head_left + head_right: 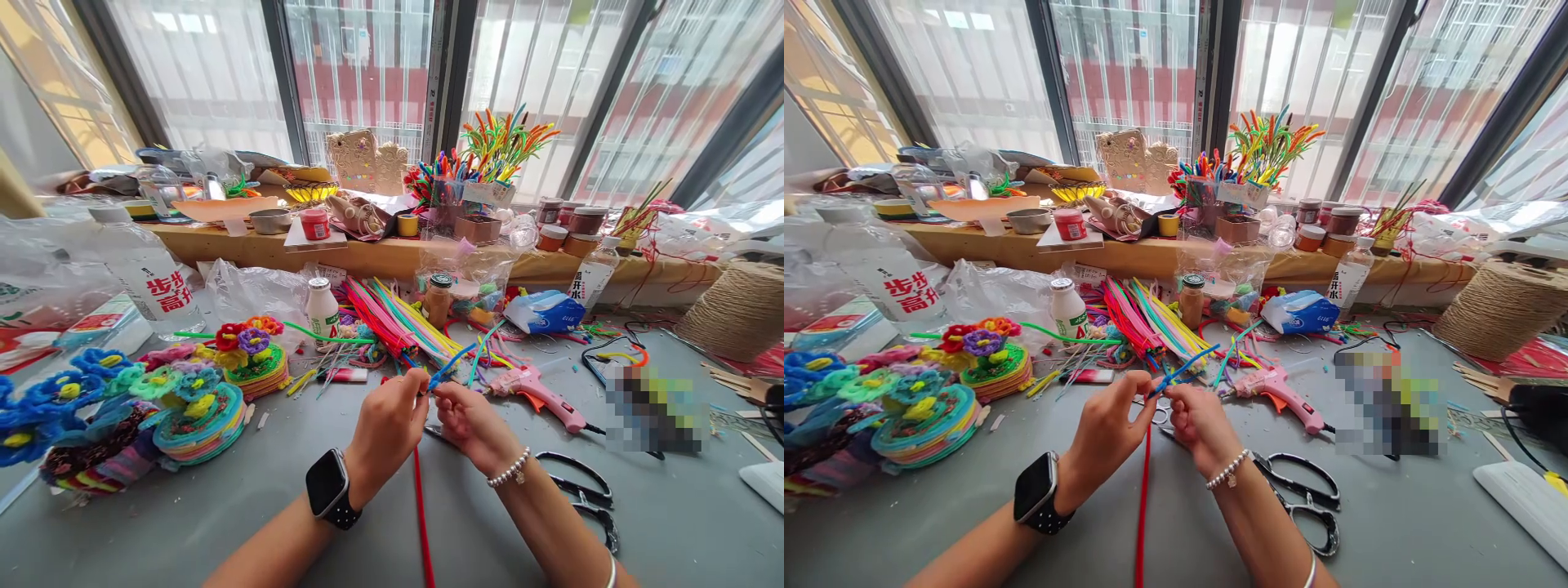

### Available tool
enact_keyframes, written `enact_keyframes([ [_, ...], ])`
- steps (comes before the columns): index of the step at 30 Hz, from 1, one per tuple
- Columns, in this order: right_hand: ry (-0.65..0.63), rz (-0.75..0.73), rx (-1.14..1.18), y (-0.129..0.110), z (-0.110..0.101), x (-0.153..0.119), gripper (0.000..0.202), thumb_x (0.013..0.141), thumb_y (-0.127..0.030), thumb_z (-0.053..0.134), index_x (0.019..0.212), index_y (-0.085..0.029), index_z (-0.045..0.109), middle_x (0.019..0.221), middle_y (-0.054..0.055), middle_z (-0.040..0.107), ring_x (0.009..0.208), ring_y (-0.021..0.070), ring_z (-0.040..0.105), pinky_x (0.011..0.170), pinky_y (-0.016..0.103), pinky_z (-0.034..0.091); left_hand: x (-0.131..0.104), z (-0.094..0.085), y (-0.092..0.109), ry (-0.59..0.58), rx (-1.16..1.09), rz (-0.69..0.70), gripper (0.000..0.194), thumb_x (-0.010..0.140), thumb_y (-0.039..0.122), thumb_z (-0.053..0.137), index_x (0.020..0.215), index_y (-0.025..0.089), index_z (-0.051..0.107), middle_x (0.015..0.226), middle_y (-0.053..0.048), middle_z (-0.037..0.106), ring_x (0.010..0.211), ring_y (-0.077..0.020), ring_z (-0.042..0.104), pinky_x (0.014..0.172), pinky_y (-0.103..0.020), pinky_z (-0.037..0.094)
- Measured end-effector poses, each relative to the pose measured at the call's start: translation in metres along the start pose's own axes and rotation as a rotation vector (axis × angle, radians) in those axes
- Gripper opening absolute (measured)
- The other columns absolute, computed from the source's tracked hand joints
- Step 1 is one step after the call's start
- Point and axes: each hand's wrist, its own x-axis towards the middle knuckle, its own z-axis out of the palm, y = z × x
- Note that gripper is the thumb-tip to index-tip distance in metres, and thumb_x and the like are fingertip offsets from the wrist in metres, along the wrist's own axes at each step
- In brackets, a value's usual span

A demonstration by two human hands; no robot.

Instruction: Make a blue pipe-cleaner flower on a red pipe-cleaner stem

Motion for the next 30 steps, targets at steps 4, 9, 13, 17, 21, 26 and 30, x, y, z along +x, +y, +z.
enact_keyframes([
  [4, -0.087, 0.060, 0.070, -0.001, -0.002, -0.001, 0.021, 0.059, -0.029, 0.055, 0.053, -0.016, 0.040, 0.050, -0.007, 0.032, 0.037, 0.0028, 0.024, 0.034, 0.016, 0.017, 0.004, -0.003, 0.002, -0.004, -0.079, -0.024, 0.006, 0.070, 0.019, 0.051, 0.074, 0.023, 0.048, 0.066, 0.000, 0.054, 0.063, -0.0140, 0.052, 0.063, -0.024, 0.037],
  [9, -0.084, -0.303, -0.291, -0.011, -0.009, -0.004, 0.020, 0.066, -0.033, 0.059, 0.066, -0.015, 0.050, 0.054, -0.005, 0.039, 0.046, 0.0055, 0.034, 0.042, 0.017, 0.029, 0.022, -0.013, -0.002, -0.006, -0.476, -0.355, 0.027, 0.065, 0.022, 0.058, 0.074, 0.021, 0.033, 0.061, 0.007, 0.043, 0.054, -0.0082, 0.048, 0.055, -0.020, 0.039],
  [13, 0.065, -0.824, -0.803, -0.017, -0.014, -0.007, 0.011, 0.072, -0.025, 0.053, 0.080, -0.018, 0.058, 0.076, 0.002, 0.051, 0.053, 0.0085, 0.041, 0.050, 0.022, 0.039, 0.029, -0.016, -0.005, -0.122, -0.703, -0.546, 0.034, 0.060, 0.023, 0.062, 0.074, 0.020, 0.031, 0.057, 0.009, 0.042, 0.052, -0.0072, 0.048, 0.053, -0.020, 0.040],
  [17, 0.083, -1.053, -1.087, -0.014, -0.015, -0.007, 0.016, 0.077, -0.018, 0.046, 0.086, -0.020, 0.059, 0.083, 0.005, 0.052, 0.065, 0.0126, 0.050, 0.057, 0.024, 0.044, 0.026, -0.015, -0.003, -0.172, -0.746, -0.600, 0.034, 0.058, 0.023, 0.064, 0.074, 0.020, 0.033, 0.059, 0.008, 0.044, 0.055, -0.0080, 0.050, 0.055, -0.021, 0.042],
  [21, 0.106, -1.157, -1.260, -0.011, -0.017, -0.004, 0.017, 0.081, -0.018, 0.043, 0.085, -0.018, 0.059, 0.079, 0.006, 0.055, 0.070, 0.0144, 0.053, 0.060, 0.024, 0.044, 0.024, -0.012, -0.005, -0.180, -0.718, -0.541, 0.032, 0.060, 0.023, 0.062, 0.073, 0.020, 0.033, 0.058, 0.008, 0.044, 0.054, -0.0072, 0.048, 0.055, -0.020, 0.040],
  [26, 0.123, -1.203, -1.349, -0.007, -0.015, -0.004, 0.017, 0.080, -0.018, 0.043, 0.079, -0.016, 0.059, 0.077, 0.007, 0.056, 0.073, 0.0162, 0.052, 0.065, 0.026, 0.042, 0.021, -0.010, -0.005, -0.129, -0.507, -0.357, 0.027, 0.064, 0.021, 0.058, 0.073, 0.020, 0.032, 0.059, 0.007, 0.045, 0.054, -0.0076, 0.047, 0.053, -0.019, 0.038],
  [30, 0.169, -1.067, -1.215, -0.003, -0.009, -0.004, 0.011, 0.076, -0.018, 0.047, 0.074, -0.016, 0.057, 0.073, 0.005, 0.053, 0.072, 0.0160, 0.050, 0.064, 0.026, 0.040, 0.016, -0.009, -0.001, -0.081, -0.304, -0.241, 0.020, 0.067, 0.021, 0.053, 0.074, 0.021, 0.034, 0.062, 0.005, 0.048, 0.056, -0.0101, 0.051, 0.052, -0.020, 0.038],
])
